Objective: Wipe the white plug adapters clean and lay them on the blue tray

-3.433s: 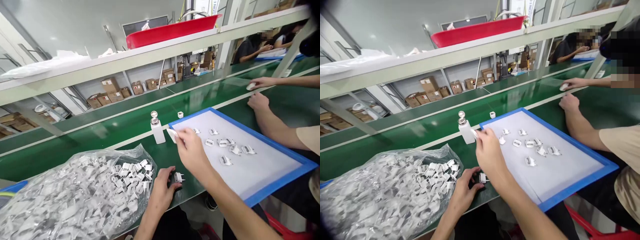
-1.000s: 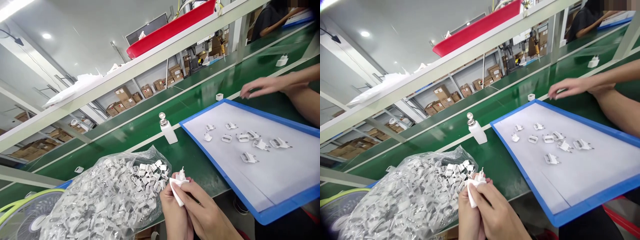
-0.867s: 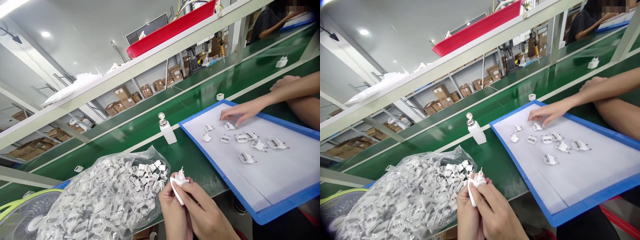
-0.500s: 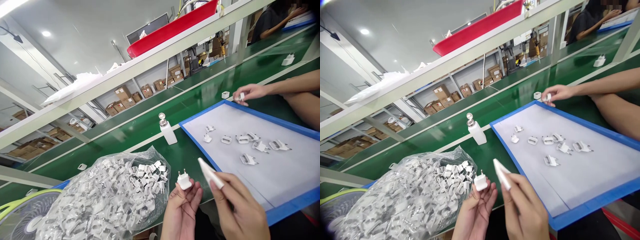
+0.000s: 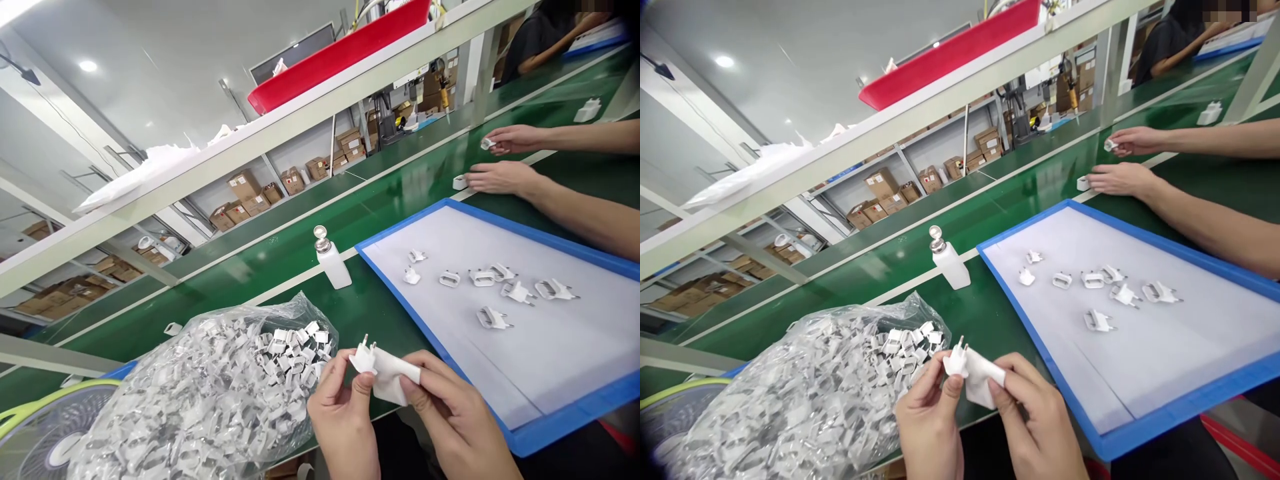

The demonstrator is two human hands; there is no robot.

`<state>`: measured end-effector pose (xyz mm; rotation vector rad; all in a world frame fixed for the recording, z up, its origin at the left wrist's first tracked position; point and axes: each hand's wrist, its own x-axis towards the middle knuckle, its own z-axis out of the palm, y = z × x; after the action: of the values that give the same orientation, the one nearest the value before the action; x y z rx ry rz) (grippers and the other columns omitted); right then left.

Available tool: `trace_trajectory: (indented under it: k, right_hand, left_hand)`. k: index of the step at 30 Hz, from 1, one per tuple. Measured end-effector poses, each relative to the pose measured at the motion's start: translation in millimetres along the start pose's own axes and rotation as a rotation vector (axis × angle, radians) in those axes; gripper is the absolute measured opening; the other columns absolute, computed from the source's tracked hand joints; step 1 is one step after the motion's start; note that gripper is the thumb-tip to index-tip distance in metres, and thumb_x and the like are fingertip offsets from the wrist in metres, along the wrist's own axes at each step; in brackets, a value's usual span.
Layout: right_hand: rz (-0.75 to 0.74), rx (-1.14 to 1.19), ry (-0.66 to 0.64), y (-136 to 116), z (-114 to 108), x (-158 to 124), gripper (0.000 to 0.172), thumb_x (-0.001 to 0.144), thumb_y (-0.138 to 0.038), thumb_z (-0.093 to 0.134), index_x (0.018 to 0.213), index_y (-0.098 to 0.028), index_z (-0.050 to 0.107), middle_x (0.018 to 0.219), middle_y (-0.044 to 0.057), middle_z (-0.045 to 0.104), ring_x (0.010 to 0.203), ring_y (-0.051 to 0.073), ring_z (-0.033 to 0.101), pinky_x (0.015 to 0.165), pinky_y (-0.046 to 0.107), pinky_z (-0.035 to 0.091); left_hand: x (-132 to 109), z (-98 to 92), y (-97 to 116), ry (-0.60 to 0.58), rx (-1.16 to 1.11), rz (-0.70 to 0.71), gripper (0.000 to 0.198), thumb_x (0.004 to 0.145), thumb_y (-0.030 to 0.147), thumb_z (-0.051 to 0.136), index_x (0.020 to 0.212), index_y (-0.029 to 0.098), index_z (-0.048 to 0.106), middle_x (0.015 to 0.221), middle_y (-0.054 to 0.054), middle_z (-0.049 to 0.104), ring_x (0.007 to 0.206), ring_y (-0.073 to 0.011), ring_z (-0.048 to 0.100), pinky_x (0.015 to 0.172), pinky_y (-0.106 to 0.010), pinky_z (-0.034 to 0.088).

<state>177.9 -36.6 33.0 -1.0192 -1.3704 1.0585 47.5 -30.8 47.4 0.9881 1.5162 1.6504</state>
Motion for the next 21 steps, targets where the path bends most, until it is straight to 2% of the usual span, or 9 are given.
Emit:
trace_trajectory:
  k: [2, 5, 6, 8, 10, 13, 16, 18, 21]
  right_hand:
    - [0.229, 0.209, -0.001, 2.2, 1.5, -2.1, 0.031, 0.096, -0.048, 0.061, 0.1, -0.022, 0.078, 0.087, 0.005, 0.063, 0.074, 0.017, 0.061, 0.066, 0.024, 0.052]
    - [0.532, 0.558, -0.049, 0.1, -0.8, -1.2, 0.043, 0.087, -0.058, 0.07, 0.104, -0.02, 0.079, 0.09, 0.006, 0.066, 0.083, 0.02, 0.062, 0.076, 0.028, 0.055]
    - [0.589, 0.622, -0.048, -1.0, -2.8, -0.6, 0.043, 0.085, -0.058, 0.071, 0.104, -0.02, 0.079, 0.092, 0.006, 0.067, 0.087, 0.02, 0.062, 0.079, 0.028, 0.055]
    - [0.603, 0.632, -0.031, -2.4, -7.6, -0.1, 0.042, 0.086, -0.058, 0.071, 0.102, -0.02, 0.079, 0.093, 0.006, 0.066, 0.086, 0.019, 0.062, 0.078, 0.027, 0.054]
    - [0.501, 0.513, -0.023, -2.4, -12.3, -0.6, 0.041, 0.089, -0.058, 0.067, 0.097, -0.02, 0.079, 0.089, 0.005, 0.064, 0.08, 0.018, 0.061, 0.07, 0.025, 0.054]
    - [0.211, 0.205, -0.013, 0.1, -21.3, -0.6, 0.033, 0.101, -0.045, 0.054, 0.098, -0.022, 0.077, 0.089, 0.005, 0.063, 0.074, 0.016, 0.061, 0.065, 0.023, 0.053]
    - [-0.085, -0.123, 0.068, 4.1, -40.1, 2.1, 0.029, 0.104, -0.029, 0.047, 0.116, -0.027, 0.073, 0.105, 0.007, 0.067, 0.085, 0.016, 0.067, 0.073, 0.021, 0.056]
    - [-0.19, -0.322, 0.16, 6.6, -59.2, 4.2, 0.029, 0.103, -0.025, 0.047, 0.124, -0.028, 0.068, 0.113, 0.007, 0.067, 0.094, 0.017, 0.069, 0.077, 0.018, 0.056]
    - [-0.16, -0.515, 0.397, 9.8, -90.7, 5.7, 0.021, 0.1, -0.03, 0.055, 0.116, -0.027, 0.07, 0.111, 0.005, 0.068, 0.089, 0.015, 0.069, 0.074, 0.015, 0.053]
  left_hand:
    - [-1.2, 3.0, -1.7, 0.014, 0.191, 0.253, 0.016, 0.08, 0.023, 0.079, 0.095, 0.02, 0.082, 0.098, -0.007, 0.077, 0.084, -0.0221, 0.073, 0.073, -0.027, 0.061]
    - [-0.9, 10.2, -4.5, 0.027, 0.383, 0.763, 0.031, 0.083, 0.003, 0.069, 0.104, 0.024, 0.08, 0.098, -0.006, 0.077, 0.092, -0.0225, 0.075, 0.079, -0.029, 0.063]
    - [0.2, 13.1, -5.6, 0.035, 0.415, 0.891, 0.039, 0.083, -0.002, 0.066, 0.108, 0.024, 0.079, 0.1, -0.006, 0.077, 0.096, -0.0228, 0.074, 0.079, -0.029, 0.063]
    - [4.2, 19.1, -8.1, 0.034, 0.463, 1.024, 0.048, 0.082, -0.009, 0.063, 0.115, 0.023, 0.076, 0.104, -0.008, 0.076, 0.099, -0.0219, 0.074, 0.077, -0.026, 0.063]
    - [8.9, 25.0, -10.5, 0.002, 0.512, 1.053, 0.051, 0.082, -0.011, 0.06, 0.119, 0.021, 0.074, 0.106, -0.009, 0.075, 0.095, -0.0192, 0.074, 0.073, -0.022, 0.063]
    - [12.5, 35.3, -11.6, -0.075, 0.531, 1.032, 0.048, 0.084, -0.009, 0.056, 0.118, 0.019, 0.074, 0.104, -0.01, 0.076, 0.09, -0.0168, 0.075, 0.072, -0.02, 0.062]
    - [11.1, 53.5, -6.8, -0.193, 0.479, 0.868, 0.042, 0.084, -0.005, 0.055, 0.11, 0.021, 0.076, 0.099, -0.007, 0.076, 0.085, -0.0166, 0.075, 0.074, -0.021, 0.061]
    - [13.5, 75.1, -1.4, -0.277, 0.442, 0.699, 0.038, 0.083, -0.002, 0.057, 0.105, 0.022, 0.076, 0.097, -0.004, 0.076, 0.084, -0.017, 0.074, 0.074, -0.022, 0.06]
    - [32.5, 128.3, 3.0, -0.371, 0.432, 0.547, 0.029, 0.086, 0.003, 0.06, 0.105, 0.02, 0.074, 0.098, -0.006, 0.076, 0.085, -0.0194, 0.073, 0.075, -0.026, 0.059]
